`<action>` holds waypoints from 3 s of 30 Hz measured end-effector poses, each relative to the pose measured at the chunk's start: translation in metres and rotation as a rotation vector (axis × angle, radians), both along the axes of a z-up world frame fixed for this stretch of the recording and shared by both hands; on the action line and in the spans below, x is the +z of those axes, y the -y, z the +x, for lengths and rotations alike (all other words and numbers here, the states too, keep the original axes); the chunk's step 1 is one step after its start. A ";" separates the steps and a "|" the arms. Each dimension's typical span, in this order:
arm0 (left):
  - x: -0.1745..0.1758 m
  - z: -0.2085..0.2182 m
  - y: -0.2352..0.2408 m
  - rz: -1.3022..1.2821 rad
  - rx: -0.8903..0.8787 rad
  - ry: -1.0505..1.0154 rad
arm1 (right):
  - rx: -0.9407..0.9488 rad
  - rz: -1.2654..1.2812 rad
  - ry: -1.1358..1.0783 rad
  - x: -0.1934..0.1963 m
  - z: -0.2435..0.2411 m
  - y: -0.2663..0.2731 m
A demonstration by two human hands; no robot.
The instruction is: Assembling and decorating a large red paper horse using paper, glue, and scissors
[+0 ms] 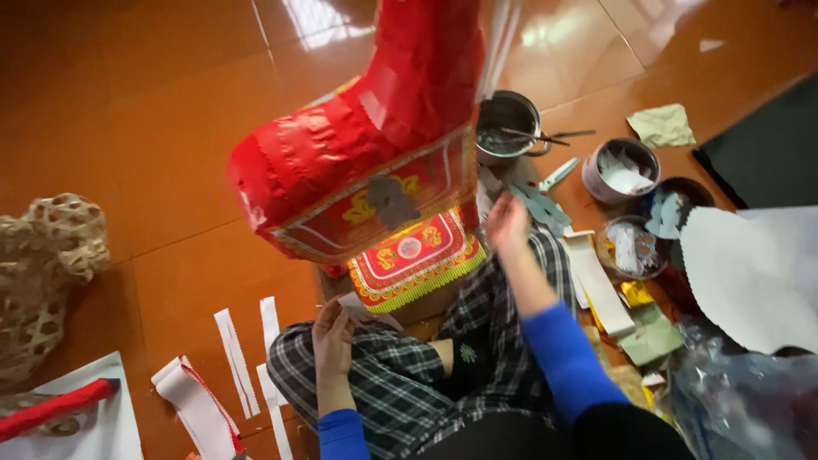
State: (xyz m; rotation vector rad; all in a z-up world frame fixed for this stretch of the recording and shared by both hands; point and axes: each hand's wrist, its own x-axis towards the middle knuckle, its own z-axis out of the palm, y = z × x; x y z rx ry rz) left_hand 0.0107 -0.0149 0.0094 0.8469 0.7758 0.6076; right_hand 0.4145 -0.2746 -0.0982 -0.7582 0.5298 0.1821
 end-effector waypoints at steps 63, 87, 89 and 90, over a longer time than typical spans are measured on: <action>0.260 0.096 0.011 1.228 0.460 0.143 | 1.299 -0.653 1.196 0.093 -0.189 -0.034; 0.224 0.139 0.059 1.500 0.500 0.226 | 1.294 -0.825 1.000 0.013 -0.168 -0.008; 0.211 0.133 0.052 1.514 0.496 0.231 | 1.275 -0.836 1.023 0.006 -0.168 -0.006; 0.210 0.133 0.050 1.516 0.494 0.233 | 1.272 -0.834 1.023 0.001 -0.166 -0.006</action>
